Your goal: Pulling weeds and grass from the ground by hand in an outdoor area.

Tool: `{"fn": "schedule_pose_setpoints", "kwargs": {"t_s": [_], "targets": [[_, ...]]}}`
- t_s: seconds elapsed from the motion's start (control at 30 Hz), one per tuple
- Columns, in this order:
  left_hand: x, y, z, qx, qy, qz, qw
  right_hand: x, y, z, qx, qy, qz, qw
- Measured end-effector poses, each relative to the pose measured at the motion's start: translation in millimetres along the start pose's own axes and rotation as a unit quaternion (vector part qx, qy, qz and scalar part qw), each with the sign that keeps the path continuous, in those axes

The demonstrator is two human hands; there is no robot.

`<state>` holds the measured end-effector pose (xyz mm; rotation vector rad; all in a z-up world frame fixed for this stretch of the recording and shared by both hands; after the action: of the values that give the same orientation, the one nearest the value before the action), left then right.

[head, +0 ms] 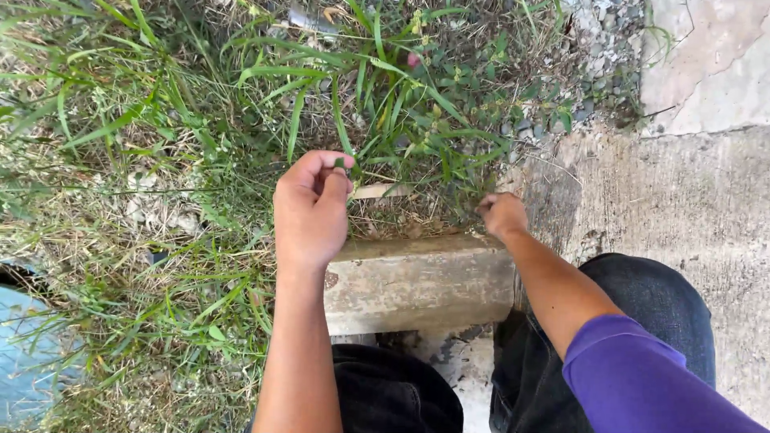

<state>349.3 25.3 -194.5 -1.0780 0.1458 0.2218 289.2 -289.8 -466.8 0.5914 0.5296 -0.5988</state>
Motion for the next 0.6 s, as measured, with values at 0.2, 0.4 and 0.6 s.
{"fn": "schedule_pose_setpoints", "kwargs": {"t_s": [0.2,0.4,0.6], "targets": [[-3,-2,-2,-0.003,-0.013,-0.022,1.0,-15,14,4,0.031,-0.05,-0.025,0.998],[-6,-7,1,0.013,-0.01,-0.049,0.999,-32,46,19,0.009,-0.048,-0.138,0.989],[-12,-18,8,0.006,-0.011,-0.052,0.999,40,-20,-23,-0.051,0.034,-0.099,0.993]]}}
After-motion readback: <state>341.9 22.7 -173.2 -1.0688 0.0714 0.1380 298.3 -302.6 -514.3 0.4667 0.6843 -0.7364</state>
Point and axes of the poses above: each hand's wrist, its own x-axis towards the middle knuckle, its own z-axis out of the back of the hand, y = z × x, the point moved 1 cm from there along x, towards the middle knuckle, and after that the axes turned 12 degrees about x, right-handed, at the moved point
